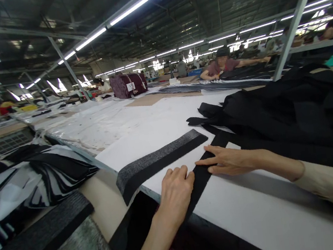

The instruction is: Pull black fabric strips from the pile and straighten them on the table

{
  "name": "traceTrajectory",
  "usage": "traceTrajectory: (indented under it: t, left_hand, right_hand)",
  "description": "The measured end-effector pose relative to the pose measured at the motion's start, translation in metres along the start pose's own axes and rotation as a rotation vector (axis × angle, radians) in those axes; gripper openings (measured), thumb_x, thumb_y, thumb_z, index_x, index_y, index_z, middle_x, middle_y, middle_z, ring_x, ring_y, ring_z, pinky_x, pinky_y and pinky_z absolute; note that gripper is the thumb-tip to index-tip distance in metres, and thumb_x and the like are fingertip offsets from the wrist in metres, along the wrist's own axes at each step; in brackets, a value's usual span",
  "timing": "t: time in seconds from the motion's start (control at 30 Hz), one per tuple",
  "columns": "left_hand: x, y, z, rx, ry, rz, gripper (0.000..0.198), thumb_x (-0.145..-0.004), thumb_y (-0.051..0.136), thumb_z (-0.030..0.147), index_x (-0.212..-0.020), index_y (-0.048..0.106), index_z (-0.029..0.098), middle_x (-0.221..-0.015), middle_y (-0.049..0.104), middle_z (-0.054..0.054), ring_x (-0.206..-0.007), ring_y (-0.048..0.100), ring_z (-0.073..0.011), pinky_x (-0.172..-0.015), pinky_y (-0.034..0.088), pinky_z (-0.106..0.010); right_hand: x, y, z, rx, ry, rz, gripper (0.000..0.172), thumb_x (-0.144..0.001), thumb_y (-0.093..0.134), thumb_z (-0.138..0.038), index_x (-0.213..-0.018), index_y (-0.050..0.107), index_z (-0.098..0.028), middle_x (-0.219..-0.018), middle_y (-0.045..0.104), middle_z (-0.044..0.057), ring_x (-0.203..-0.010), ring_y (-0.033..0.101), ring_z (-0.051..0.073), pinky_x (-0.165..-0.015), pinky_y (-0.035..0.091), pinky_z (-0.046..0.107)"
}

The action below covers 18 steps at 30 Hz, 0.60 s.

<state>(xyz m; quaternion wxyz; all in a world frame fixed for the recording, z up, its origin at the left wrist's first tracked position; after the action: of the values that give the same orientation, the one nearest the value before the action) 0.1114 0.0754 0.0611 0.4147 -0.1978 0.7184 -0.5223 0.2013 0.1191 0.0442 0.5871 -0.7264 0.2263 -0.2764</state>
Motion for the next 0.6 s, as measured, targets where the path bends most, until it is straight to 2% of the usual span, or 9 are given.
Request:
traceTrajectory:
  t: [0.13, 0.2, 0.27, 0.33, 0.43, 0.5, 0.6]
  left_hand:
    - [0.0, -0.002, 0.001, 0.007, 0.009, -0.006, 0.018, -0.089, 0.042, 0.013, -0.082, 0.058, 0.017, -0.075, 0.05, -0.002, -0.07, 0.048, -0.017, -0.063, 0.035, -0.032]
    - [0.0, -0.001, 0.001, 0.009, 0.004, -0.009, 0.018, -0.089, 0.042, 0.013, -0.081, 0.058, 0.017, -0.075, 0.05, -0.002, -0.07, 0.048, -0.0169, -0.063, 0.036, -0.032]
    - [-0.001, 0.0, 0.001, 0.013, 0.001, -0.007, 0.018, -0.089, 0.042, 0.013, -0.081, 0.058, 0.016, -0.075, 0.05, -0.002, -0.07, 0.049, -0.0168, -0.063, 0.036, -0.032]
    - [-0.002, 0.0, 0.001, 0.019, 0.005, -0.006, 0.018, -0.089, 0.042, 0.012, -0.083, 0.059, 0.016, -0.076, 0.051, -0.003, -0.071, 0.05, -0.0167, -0.064, 0.037, -0.031]
    - [0.004, -0.001, -0.005, 0.073, -0.042, -0.009, 0.018, -0.089, 0.043, 0.014, -0.09, 0.061, 0.018, -0.079, 0.054, -0.003, -0.072, 0.052, -0.0165, -0.065, 0.039, -0.03]
    - [0.014, -0.003, -0.016, 0.201, -0.146, -0.007, 0.019, -0.09, 0.044, 0.021, -0.096, 0.062, 0.02, -0.08, 0.056, -0.002, -0.072, 0.054, -0.0156, -0.066, 0.041, -0.028]
    - [0.029, -0.005, -0.032, 0.397, -0.284, -0.003, 0.021, -0.09, 0.044, 0.026, -0.1, 0.063, 0.022, -0.079, 0.057, -0.001, -0.073, 0.056, -0.0148, -0.067, 0.042, -0.026]
  right_hand:
    - [-0.004, -0.001, -0.005, 0.096, 0.019, 0.07, 0.043, -0.092, 0.038, -0.032, -0.134, 0.042, -0.025, -0.14, 0.033, 0.014, -0.131, 0.024, 0.034, -0.102, 0.025, 0.056]
    - [-0.005, -0.002, -0.013, 0.082, -0.011, 0.113, 0.044, -0.091, 0.037, -0.026, -0.133, 0.043, -0.018, -0.142, 0.031, 0.015, -0.131, 0.025, 0.03, -0.106, 0.024, 0.049]
    - [-0.006, -0.001, -0.025, 0.009, -0.068, 0.106, 0.045, -0.092, 0.034, -0.023, -0.135, 0.039, -0.013, -0.141, 0.033, 0.014, -0.129, 0.032, 0.024, -0.106, 0.028, 0.039]
    - [-0.006, 0.0, -0.036, -0.046, -0.104, 0.085, 0.045, -0.094, 0.032, -0.028, -0.137, 0.036, -0.017, -0.142, 0.032, 0.012, -0.128, 0.034, 0.023, -0.105, 0.031, 0.038]
    - [-0.004, -0.002, -0.044, -0.066, -0.115, 0.07, 0.046, -0.094, 0.033, -0.035, -0.138, 0.034, -0.021, -0.144, 0.03, 0.011, -0.13, 0.028, 0.025, -0.105, 0.03, 0.041]
    - [-0.003, -0.003, -0.04, -0.076, -0.113, 0.064, 0.046, -0.095, 0.031, -0.038, -0.137, 0.036, -0.021, -0.143, 0.031, 0.009, -0.132, 0.024, 0.024, -0.107, 0.027, 0.041]
    - [0.002, -0.003, -0.015, -0.109, -0.052, 0.073, 0.045, -0.095, 0.03, -0.041, -0.136, 0.039, -0.024, -0.144, 0.029, 0.006, -0.132, 0.024, 0.024, -0.108, 0.024, 0.041]
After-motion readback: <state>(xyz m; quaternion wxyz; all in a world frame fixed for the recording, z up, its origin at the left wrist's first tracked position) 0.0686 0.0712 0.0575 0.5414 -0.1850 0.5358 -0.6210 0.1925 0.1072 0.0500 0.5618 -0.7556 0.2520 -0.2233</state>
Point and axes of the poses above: each hand's wrist, its own x-axis away from the middle knuckle, its own y-axis out of the palm, z = x × y, the point moved 10 cm from there along -x, towards the middle knuckle
